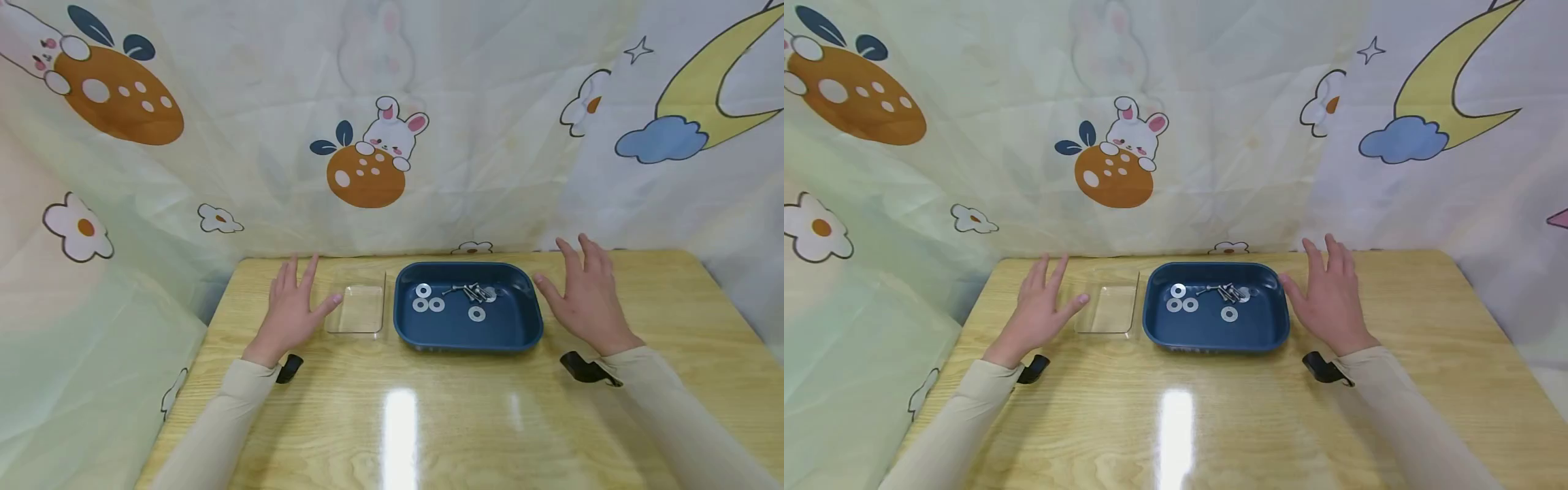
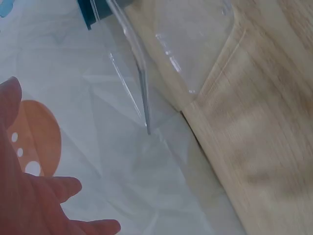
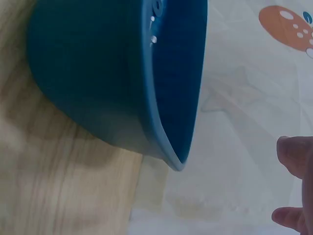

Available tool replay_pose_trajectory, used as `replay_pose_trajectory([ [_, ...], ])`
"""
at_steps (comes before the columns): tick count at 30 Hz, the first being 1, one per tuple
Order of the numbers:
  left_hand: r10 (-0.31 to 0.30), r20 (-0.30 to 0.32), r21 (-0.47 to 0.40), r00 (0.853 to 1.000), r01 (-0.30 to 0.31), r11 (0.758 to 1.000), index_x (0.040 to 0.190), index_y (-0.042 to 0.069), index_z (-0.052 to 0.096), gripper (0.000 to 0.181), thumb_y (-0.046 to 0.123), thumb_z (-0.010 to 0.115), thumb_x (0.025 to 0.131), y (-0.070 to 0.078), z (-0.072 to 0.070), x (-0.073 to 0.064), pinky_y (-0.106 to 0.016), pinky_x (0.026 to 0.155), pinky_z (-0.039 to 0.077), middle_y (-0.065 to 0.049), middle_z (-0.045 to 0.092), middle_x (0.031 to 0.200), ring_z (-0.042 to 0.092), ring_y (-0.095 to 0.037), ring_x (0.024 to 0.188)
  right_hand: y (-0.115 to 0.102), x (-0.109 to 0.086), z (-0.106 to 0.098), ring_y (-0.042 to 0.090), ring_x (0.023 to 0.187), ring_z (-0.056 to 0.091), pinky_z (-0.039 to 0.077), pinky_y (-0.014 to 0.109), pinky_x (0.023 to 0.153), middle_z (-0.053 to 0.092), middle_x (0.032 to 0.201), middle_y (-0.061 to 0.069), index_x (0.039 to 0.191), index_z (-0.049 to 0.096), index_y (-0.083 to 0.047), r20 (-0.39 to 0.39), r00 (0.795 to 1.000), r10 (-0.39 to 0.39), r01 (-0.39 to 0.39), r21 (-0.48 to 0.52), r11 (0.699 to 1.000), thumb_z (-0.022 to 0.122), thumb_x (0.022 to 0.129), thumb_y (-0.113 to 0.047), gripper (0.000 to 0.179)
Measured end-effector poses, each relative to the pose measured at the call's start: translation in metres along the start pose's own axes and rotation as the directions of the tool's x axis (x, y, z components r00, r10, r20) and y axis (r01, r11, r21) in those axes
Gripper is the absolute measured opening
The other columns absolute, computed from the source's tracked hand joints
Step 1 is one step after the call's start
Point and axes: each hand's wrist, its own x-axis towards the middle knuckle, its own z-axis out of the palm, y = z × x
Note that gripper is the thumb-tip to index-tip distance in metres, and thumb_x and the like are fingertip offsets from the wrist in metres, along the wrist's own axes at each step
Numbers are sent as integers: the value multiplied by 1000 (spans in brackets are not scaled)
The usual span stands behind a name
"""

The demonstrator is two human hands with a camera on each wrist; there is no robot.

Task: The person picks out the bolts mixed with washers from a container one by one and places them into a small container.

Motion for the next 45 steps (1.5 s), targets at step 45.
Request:
replay_pose_trajectory([
  [45,-16,86,-156,996,29,987,162,22,-6,122,73,68,80,13,56,-14,-67,115,15,-19,-3,167,6,-45,151,-57,-1,62,57,134,28,30,68,106,30,150,36,151,37,2,160,985,-59,57,12,998,74,92,-17,72],
])
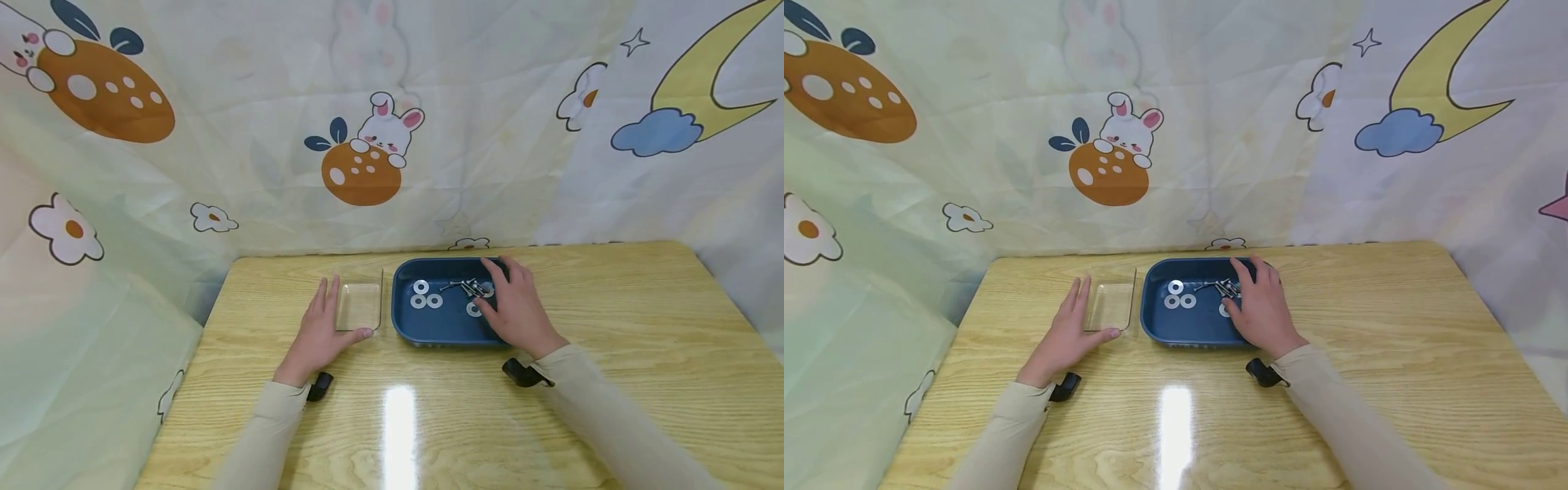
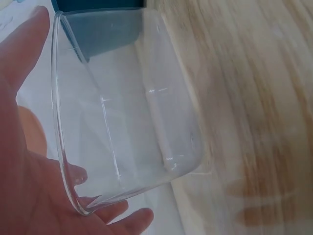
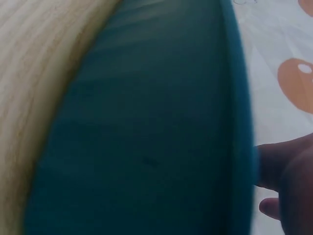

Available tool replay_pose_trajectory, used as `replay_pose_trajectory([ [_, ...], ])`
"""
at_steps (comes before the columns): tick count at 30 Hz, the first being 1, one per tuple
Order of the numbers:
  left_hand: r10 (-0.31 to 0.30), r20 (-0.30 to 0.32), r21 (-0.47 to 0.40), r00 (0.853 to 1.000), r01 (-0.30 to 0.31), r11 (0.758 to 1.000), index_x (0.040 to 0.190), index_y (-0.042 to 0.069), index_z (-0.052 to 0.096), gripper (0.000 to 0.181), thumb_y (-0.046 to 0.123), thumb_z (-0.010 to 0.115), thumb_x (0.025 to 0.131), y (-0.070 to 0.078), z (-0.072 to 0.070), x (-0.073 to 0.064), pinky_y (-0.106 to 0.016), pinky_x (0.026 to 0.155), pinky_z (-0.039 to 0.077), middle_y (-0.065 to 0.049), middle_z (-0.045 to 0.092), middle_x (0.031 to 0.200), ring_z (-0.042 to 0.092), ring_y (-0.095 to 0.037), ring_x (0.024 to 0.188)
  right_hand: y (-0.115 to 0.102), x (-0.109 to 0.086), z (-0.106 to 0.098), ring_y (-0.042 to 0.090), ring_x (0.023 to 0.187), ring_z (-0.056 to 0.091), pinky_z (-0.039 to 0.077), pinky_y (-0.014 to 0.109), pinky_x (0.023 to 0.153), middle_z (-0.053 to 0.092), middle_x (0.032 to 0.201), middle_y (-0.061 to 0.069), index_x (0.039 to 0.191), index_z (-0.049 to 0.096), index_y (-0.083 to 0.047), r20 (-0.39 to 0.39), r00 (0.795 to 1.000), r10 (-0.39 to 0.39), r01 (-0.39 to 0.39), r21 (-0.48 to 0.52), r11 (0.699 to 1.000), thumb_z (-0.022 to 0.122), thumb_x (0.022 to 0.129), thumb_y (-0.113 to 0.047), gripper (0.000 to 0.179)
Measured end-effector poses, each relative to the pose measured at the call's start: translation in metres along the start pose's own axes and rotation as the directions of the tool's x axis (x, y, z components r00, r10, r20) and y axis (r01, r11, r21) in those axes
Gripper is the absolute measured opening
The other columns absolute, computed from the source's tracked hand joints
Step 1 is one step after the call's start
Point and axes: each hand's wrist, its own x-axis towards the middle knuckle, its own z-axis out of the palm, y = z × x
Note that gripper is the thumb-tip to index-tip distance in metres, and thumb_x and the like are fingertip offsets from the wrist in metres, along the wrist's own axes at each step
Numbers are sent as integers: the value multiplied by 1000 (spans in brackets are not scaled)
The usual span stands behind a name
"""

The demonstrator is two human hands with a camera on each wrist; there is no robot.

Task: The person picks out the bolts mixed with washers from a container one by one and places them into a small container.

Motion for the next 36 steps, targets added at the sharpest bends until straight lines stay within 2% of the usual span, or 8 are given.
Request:
replay_pose_trajectory([
  [3,-11,3,-18,1000,11,1000,162,19,-8,124,72,69,80,0,1,0,-65,116,16,-18,-3,168,5,-41,152,0,1,5,57,135,28,31,67,106,31,149,37,151,37,2,29,1000,1,0,-9,1000,73,93,-18,71],
  [7,-41,6,-54,999,41,998,161,8,-7,130,69,73,79,2,2,1,-59,118,18,-17,-4,167,4,-37,153,1,2,11,57,136,28,32,67,106,31,149,38,151,39,2,71,997,21,-19,-29,999,72,94,-19,69],
  [10,-72,21,-84,997,73,994,160,3,-8,132,67,75,79,2,3,1,-54,119,21,-18,-5,167,6,-36,153,2,3,15,57,136,28,32,67,107,32,148,38,150,40,2,96,995,38,-34,-43,998,71,95,-19,66],
  [16,-105,39,-114,994,109,988,160,4,-9,132,65,76,79,1,5,1,-52,118,24,-18,-5,167,9,-34,153,4,9,18,57,132,33,33,67,105,36,143,39,147,44,4,127,991,40,-31,-75,997,72,94,-17,64],
  [24,-91,26,-114,996,93,989,161,6,-7,132,70,73,77,-3,7,1,-52,118,25,-18,-2,167,12,-35,152,7,15,24,55,124,39,38,65,99,42,137,37,142,50,5,155,987,52,-37,-99,994,73,92,-13,58],
  [29,-93,10,-118,996,94,989,161,7,-4,131,68,75,78,-6,8,0,-54,116,28,-19,2,167,17,-37,151,8,17,29,51,114,44,43,62,91,49,128,34,137,55,6,151,987,50,-33,-111,993,73,92,-8,51],
  [36,-88,0,-128,996,87,988,161,8,-5,129,64,77,79,-8,10,0,-55,116,28,-19,4,167,19,-38,150,9,19,31,48,108,46,43,58,90,52,122,33,134,58,6,188,979,82,-57,-136,989,71,94,-9,45],
])
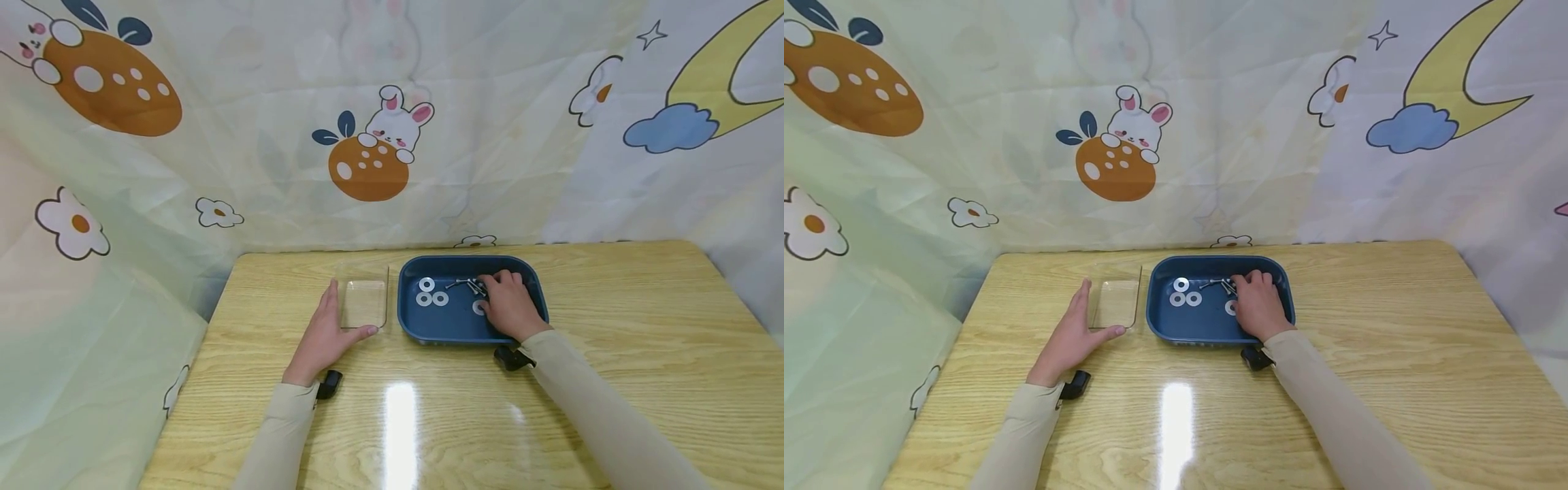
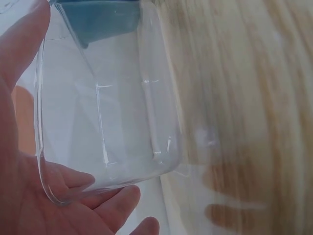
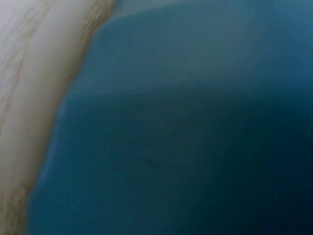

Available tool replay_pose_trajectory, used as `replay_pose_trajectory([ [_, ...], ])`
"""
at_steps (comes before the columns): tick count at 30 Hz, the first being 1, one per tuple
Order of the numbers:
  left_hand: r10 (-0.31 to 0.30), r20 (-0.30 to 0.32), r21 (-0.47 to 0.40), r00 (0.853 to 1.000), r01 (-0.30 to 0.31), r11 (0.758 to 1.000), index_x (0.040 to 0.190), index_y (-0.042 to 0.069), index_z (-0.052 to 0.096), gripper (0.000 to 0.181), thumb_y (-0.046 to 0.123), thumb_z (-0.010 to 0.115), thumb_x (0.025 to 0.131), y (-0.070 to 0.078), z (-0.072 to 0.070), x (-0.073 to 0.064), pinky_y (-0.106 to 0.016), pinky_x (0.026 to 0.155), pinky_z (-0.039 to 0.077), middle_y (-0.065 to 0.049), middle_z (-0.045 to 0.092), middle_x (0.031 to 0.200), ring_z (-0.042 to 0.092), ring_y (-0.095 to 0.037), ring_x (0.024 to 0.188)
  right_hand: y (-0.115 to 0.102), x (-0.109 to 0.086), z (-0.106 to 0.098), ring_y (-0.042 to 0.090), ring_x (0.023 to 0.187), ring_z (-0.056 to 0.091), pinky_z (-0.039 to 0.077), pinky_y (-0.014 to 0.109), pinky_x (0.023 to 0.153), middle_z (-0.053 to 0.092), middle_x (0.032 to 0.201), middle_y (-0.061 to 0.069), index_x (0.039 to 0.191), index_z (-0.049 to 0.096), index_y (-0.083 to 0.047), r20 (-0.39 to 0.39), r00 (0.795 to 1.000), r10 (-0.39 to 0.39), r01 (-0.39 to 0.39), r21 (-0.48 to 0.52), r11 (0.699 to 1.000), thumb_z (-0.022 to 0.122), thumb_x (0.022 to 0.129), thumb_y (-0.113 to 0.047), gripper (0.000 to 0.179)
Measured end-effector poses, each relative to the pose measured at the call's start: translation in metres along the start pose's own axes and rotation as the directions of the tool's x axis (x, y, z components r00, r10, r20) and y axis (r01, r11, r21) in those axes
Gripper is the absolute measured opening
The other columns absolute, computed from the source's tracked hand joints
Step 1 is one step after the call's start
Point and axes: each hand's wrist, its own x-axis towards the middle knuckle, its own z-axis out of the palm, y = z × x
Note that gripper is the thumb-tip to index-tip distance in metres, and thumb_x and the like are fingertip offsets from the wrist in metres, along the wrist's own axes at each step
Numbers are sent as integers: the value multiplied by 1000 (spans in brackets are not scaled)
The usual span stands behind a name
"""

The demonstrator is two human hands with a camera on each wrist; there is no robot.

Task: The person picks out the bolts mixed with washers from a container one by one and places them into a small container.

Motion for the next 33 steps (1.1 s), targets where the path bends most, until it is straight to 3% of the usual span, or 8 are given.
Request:
replay_pose_trajectory([
  [10,-12,-4,-1,1000,12,1000,162,10,-4,134,78,70,73,0,0,1,-56,116,28,-17,4,167,20,-38,150,2,4,0,47,107,48,43,57,92,53,122,34,134,56,7,54,998,27,-28,17,999,59,97,1,38],
  [22,-6,-13,-6,1000,6,1000,162,11,-3,134,80,69,72,0,0,2,-56,116,28,-18,5,167,19,-38,150,4,6,1,46,103,57,47,57,92,61,109,29,119,63,7,50,997,65,-67,46,997,62,96,0,24],
  [33,-13,-13,-11,1000,13,1000,162,14,-5,133,79,69,72,0,1,-1,-57,115,29,-16,5,168,21,-38,150,5,6,0,36,83,62,53,52,75,65,98,24,114,63,7,20,995,99,-100,109,989,60,91,2,23],
])
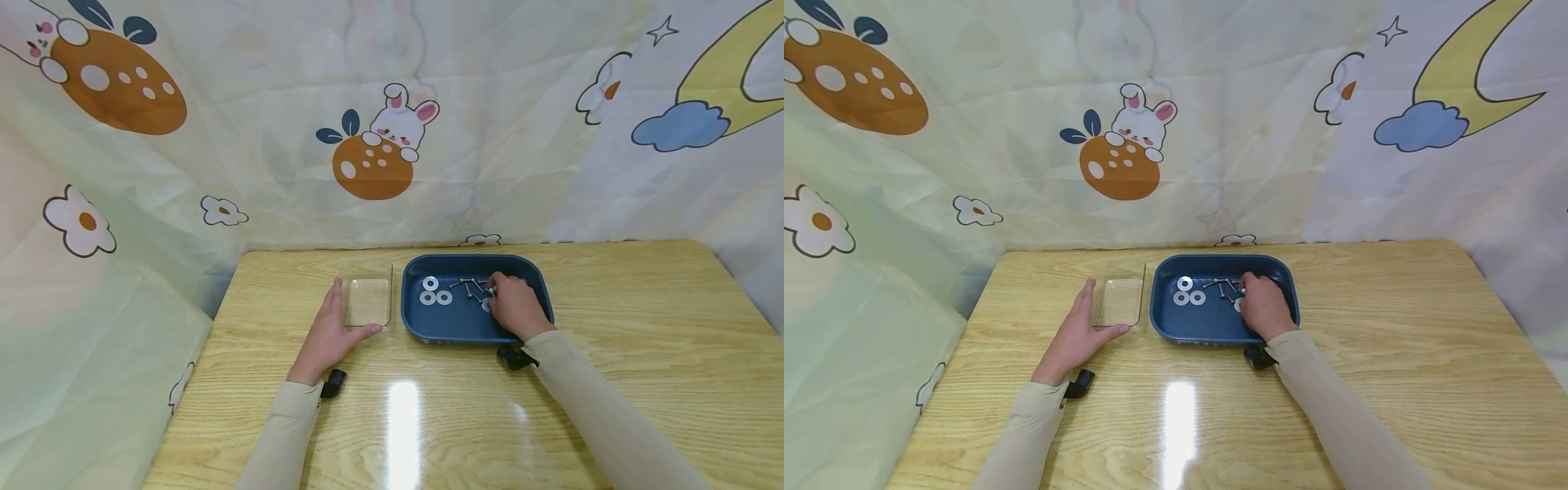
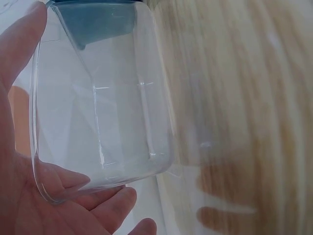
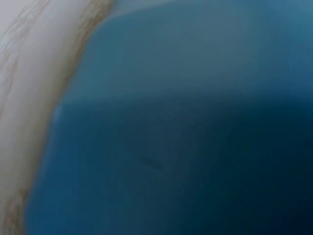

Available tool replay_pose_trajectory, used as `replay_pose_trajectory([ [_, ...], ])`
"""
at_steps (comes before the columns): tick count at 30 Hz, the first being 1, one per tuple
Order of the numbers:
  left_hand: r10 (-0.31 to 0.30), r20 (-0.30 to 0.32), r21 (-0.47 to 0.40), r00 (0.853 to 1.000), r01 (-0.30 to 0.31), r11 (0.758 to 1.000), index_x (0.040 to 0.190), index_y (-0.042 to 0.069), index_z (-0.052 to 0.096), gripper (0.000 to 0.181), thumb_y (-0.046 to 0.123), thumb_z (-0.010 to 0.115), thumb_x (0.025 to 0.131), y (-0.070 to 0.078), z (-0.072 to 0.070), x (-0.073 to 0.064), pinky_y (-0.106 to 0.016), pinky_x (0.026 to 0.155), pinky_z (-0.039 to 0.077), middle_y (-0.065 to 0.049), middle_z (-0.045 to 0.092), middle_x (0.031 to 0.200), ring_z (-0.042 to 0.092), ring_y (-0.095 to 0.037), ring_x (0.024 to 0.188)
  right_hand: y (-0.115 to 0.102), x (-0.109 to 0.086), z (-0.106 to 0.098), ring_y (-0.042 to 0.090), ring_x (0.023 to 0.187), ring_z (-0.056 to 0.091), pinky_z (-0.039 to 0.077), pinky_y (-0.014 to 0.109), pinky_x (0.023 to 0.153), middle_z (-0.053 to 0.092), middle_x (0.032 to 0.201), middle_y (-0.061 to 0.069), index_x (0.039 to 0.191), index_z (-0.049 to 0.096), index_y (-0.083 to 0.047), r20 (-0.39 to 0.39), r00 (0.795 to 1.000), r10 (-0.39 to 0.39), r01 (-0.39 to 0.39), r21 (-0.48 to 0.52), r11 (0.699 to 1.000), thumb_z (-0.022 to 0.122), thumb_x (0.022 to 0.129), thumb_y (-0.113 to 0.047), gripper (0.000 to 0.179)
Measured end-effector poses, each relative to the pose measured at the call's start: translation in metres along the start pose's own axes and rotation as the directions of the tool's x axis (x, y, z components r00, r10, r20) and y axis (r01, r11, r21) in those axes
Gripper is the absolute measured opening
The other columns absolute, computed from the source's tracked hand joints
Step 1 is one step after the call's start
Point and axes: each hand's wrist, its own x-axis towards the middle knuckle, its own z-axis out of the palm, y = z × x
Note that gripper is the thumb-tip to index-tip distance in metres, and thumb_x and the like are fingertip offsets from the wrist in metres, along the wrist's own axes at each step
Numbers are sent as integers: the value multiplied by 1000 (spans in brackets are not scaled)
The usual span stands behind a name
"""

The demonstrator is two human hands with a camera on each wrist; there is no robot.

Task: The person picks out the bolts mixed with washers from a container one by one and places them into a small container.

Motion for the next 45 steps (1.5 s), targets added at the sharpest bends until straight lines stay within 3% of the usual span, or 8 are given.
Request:
replay_pose_trajectory([
  [12,8,2,-8,1000,-8,1000,162,13,-5,132,77,70,74,0,1,-2,-57,115,29,-16,5,167,20,-39,150,-2,-4,-2,28,73,62,54,46,67,65,87,17,112,66,6,-18,1000,23,-23,28,999,63,92,-1,21],
  [23,9,0,0,1000,-9,1000,162,12,-3,132,79,68,73,-2,2,-2,-56,116,27,-17,7,167,18,-37,150,-7,-8,-5,24,69,57,49,40,61,63,86,13,111,68,3,-108,994,-4,13,78,997,60,92,-1,21],
  [32,19,-2,-1,1000,-19,1000,162,10,-3,130,76,68,76,-3,1,-2,-54,117,26,-14,5,168,18,-36,151,-16,-13,-9,24,70,55,47,40,62,62,85,11,110,68,2,-176,983,-55,71,86,994,61,91,-2,21],
  [39,51,13,13,999,-51,999,161,7,-5,123,67,67,83,-5,0,-1,-50,119,22,-12,3,168,14,-34,152,-26,-17,-11,25,74,60,50,42,64,64,88,12,110,69,1,-234,968,-93,123,116,986,60,91,0,21],
  [45,63,19,-12,998,-63,998,161,6,-3,119,63,68,86,-5,-3,-1,-52,119,21,-13,2,167,14,-35,151,-31,-20,-10,25,76,62,52,42,64,65,90,12,109,69,1,-266,958,-110,148,127,981,61,91,0,20],
])
